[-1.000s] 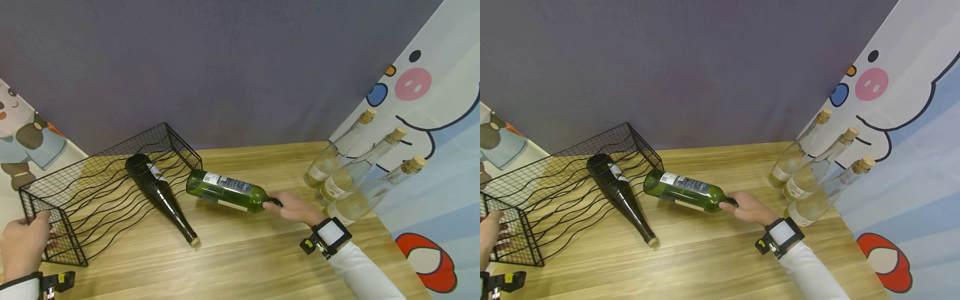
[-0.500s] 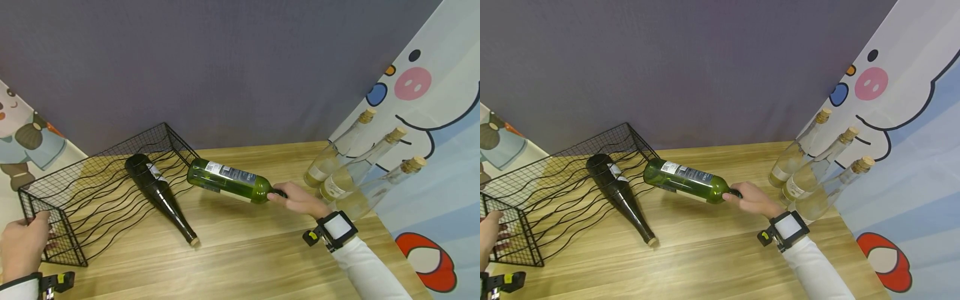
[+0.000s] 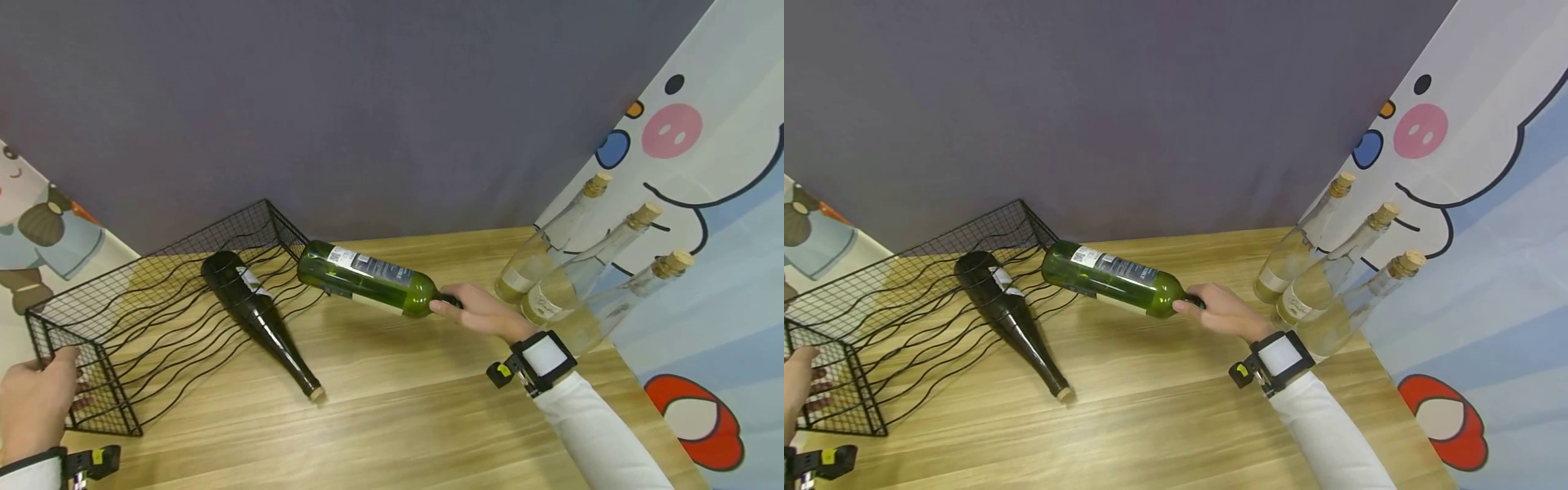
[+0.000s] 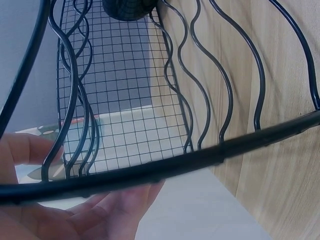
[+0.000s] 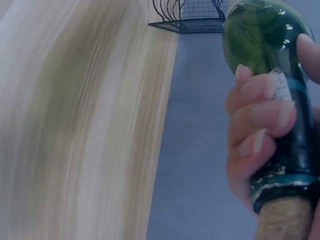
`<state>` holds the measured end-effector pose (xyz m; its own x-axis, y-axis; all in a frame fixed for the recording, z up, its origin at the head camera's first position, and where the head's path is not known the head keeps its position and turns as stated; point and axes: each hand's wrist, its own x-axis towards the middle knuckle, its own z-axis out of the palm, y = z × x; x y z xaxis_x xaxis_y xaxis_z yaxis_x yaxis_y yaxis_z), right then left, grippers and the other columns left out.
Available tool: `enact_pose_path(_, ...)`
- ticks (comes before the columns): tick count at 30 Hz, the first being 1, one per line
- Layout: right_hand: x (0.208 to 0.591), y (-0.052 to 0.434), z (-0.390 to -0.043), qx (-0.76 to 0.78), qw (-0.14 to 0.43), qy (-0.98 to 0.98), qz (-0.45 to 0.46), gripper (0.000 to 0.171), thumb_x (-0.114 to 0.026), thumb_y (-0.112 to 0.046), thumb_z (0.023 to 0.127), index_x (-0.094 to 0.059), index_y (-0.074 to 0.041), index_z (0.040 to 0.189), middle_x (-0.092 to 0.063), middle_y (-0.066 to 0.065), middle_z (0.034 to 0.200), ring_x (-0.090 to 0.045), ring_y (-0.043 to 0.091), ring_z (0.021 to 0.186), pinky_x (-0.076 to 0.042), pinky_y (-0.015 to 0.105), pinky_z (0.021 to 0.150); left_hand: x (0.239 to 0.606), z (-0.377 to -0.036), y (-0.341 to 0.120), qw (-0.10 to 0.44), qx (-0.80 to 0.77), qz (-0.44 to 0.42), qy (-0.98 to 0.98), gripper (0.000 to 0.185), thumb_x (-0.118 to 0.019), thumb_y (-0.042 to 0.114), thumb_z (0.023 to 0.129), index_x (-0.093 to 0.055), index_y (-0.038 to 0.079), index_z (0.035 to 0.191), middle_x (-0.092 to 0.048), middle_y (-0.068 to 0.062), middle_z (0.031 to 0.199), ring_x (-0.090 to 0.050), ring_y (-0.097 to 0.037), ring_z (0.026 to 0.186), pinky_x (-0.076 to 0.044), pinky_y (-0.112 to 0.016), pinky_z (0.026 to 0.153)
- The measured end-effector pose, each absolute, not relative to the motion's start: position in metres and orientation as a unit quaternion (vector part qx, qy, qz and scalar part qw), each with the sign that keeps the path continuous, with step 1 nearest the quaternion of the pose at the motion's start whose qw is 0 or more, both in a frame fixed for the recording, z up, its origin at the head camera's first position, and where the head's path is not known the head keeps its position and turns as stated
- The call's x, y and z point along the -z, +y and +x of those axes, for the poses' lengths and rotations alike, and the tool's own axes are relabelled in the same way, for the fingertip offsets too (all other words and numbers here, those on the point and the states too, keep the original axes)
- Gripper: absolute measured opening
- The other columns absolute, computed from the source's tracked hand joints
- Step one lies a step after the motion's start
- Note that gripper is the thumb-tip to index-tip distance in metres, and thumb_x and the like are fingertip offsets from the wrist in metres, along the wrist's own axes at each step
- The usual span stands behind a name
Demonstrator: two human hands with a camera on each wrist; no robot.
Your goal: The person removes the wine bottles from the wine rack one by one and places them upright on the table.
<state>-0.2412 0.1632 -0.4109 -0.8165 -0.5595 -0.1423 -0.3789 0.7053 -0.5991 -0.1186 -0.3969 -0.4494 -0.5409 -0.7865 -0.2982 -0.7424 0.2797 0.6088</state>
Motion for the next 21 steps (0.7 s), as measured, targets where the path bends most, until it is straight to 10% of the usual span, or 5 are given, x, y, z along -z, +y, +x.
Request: enact_pose_path(21,0.404,0.149,-0.251,0.302,0.131,0.917,-0.226,0.038,-0.046,-0.042,0.103,-0.063,-0.01,0.091,-0.055,0.001,0.073,-0.05,0.014,0.063,-0.044,0.028,0.059,0.45,-0.118,-0.398,0.028,0.362,0.485,-0.796,0.069,-0.024,0.037,0.102,-0.02,-0.013,0.15,-0.045,-0.036,0.112,-0.045,-0.019,0.058,-0.045,-0.029,0.037)
